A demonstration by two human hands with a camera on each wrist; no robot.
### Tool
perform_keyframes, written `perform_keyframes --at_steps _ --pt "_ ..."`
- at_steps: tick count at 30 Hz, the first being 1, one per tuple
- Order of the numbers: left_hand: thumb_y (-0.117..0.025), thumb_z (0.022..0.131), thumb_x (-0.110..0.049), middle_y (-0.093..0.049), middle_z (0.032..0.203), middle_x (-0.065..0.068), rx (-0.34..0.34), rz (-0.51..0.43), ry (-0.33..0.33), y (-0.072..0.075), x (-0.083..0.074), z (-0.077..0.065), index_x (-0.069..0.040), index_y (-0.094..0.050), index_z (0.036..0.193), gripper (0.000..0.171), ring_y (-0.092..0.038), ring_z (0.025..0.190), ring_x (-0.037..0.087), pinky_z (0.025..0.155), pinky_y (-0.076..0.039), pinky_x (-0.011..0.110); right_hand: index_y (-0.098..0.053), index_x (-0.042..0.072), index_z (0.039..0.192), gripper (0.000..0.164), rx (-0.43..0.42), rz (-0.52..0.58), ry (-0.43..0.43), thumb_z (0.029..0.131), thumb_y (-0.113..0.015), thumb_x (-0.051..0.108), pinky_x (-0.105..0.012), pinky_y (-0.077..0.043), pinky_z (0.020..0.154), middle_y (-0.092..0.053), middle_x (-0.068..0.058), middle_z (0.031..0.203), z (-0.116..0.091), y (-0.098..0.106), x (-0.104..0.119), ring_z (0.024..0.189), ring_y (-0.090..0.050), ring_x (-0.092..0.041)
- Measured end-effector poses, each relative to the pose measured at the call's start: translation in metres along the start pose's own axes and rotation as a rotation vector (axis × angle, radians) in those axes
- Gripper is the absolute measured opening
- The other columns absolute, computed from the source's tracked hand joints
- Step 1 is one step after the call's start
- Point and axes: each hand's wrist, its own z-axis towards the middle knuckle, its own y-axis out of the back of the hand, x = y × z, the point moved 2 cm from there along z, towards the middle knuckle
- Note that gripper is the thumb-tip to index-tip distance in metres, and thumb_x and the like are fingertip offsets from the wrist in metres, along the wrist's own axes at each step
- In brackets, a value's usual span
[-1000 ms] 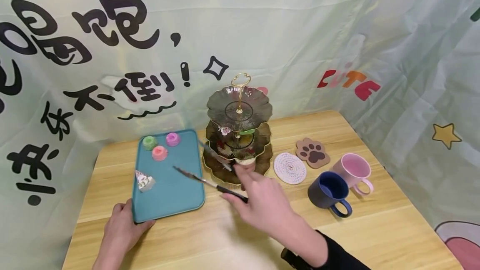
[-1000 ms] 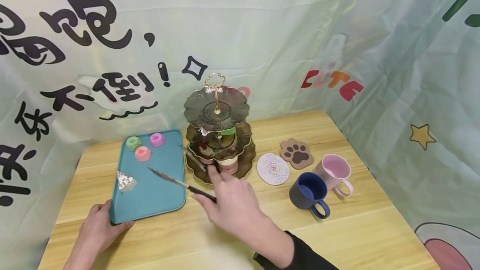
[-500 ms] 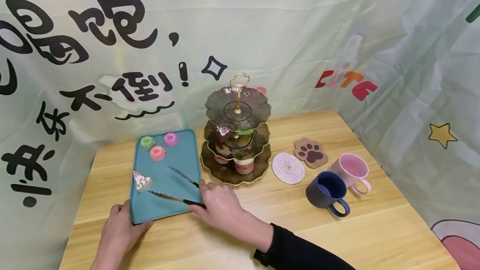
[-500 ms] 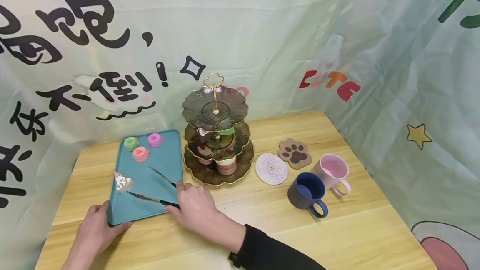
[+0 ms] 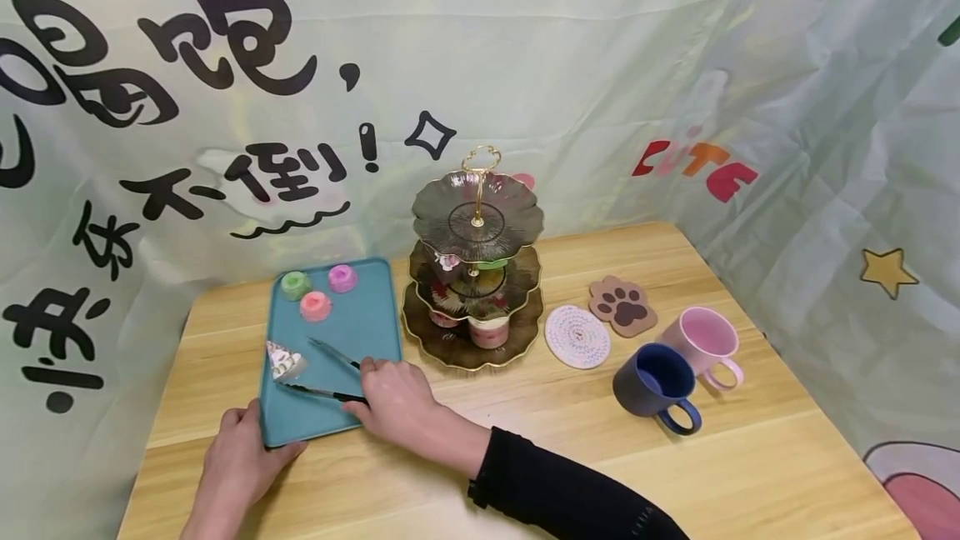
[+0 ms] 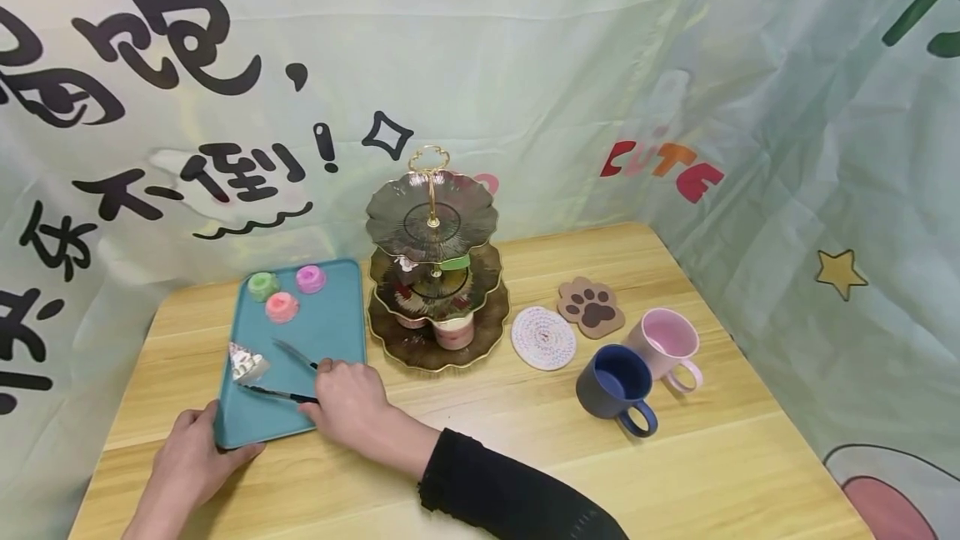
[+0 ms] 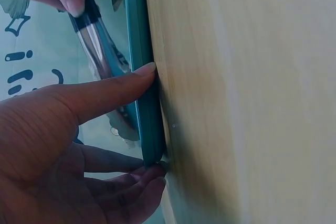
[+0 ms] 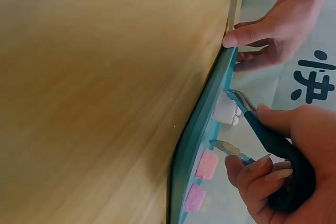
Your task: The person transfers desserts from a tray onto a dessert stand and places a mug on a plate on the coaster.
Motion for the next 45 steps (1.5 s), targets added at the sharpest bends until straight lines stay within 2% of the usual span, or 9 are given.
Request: perform_keyframes --at_steps 3,10,18,25,31,37,43,45 --pt "-0.09 0.086 -0.038 -0.04 0.131 0.048 0.002 -0.002 -0.009 0.0 0.0 -0.001 0.026 -0.03 0.148 0.108 -0.054 0.114 0.06 0.097 -0.049 0.07 -0.071 0.008 0.103 0.052 0.006 -0.007 0.001 0.095 -0.073 0.059 -0.027 -0.05 0.047 -0.067 0.001 0.077 0.005 -0.003 0.003 0.064 -0.067 -0.014" --pt "-0.091 0.085 -0.038 -0.04 0.13 0.049 0.001 0.017 -0.02 0.002 0.001 0.0 0.026 -0.03 0.148 0.108 -0.055 0.112 0.059 0.096 -0.05 0.069 -0.073 0.009 0.11 0.053 0.018 -0.042 -0.001 0.096 -0.071 0.06 -0.026 -0.052 0.05 -0.07 0.001 0.081 0.014 -0.007 0.009 0.068 -0.069 -0.014" --pt "-0.09 0.086 -0.04 -0.04 0.131 0.048 0.01 0.006 0.002 0.0 0.0 0.0 0.027 -0.029 0.148 0.11 -0.055 0.113 0.06 0.097 -0.049 0.07 -0.07 0.014 0.103 0.045 0.015 -0.046 0.015 0.096 -0.072 0.058 -0.029 -0.056 0.054 -0.07 0.003 0.081 0.018 -0.013 0.012 0.072 -0.072 -0.016" --pt "-0.09 0.085 -0.041 -0.04 0.131 0.049 0.005 0.004 0.001 -0.001 0.001 0.0 0.027 -0.029 0.148 0.112 -0.054 0.114 0.06 0.097 -0.049 0.071 -0.073 0.012 0.115 0.048 0.012 -0.058 0.032 0.099 -0.069 0.057 -0.028 -0.056 0.055 -0.071 0.004 0.083 0.017 -0.014 0.012 0.071 -0.072 -0.015" --pt "-0.09 0.085 -0.041 -0.039 0.131 0.049 0.014 0.006 0.007 -0.001 0.002 0.001 0.027 -0.029 0.148 0.112 -0.054 0.114 0.06 0.098 -0.049 0.071 -0.073 0.013 0.114 0.048 0.023 -0.071 0.024 0.099 -0.068 0.058 -0.028 -0.056 0.055 -0.072 0.004 0.083 0.017 -0.013 0.008 0.072 -0.072 -0.015" --pt "-0.09 0.086 -0.041 -0.038 0.133 0.05 0.024 0.003 0.023 -0.002 0.002 0.0 0.028 -0.027 0.149 0.112 -0.053 0.115 0.06 0.1 -0.048 0.07 -0.07 0.014 0.106 0.044 0.027 -0.069 0.016 0.099 -0.067 0.058 -0.029 -0.055 0.053 -0.07 0.003 0.078 0.008 0.004 -0.002 0.068 -0.071 -0.017" --pt "-0.09 0.086 -0.038 -0.036 0.135 0.05 0.024 -0.005 0.04 -0.002 0.001 0.001 0.027 -0.025 0.15 0.111 -0.051 0.118 0.06 0.102 -0.046 0.071 -0.069 0.014 0.101 0.042 -0.009 -0.024 -0.01 0.098 -0.07 0.056 -0.03 -0.047 0.044 -0.064 0.002 0.071 -0.012 0.04 -0.024 0.06 -0.066 -0.019" --pt "-0.09 0.086 -0.038 -0.037 0.133 0.049 0.018 -0.008 0.033 -0.001 0.001 0.001 0.027 -0.026 0.15 0.111 -0.052 0.117 0.059 0.101 -0.047 0.071 -0.069 0.015 0.099 0.041 -0.045 -0.007 -0.016 0.097 -0.073 0.055 -0.031 -0.045 0.043 -0.064 0.001 0.069 -0.02 0.055 -0.033 0.059 -0.066 -0.02"
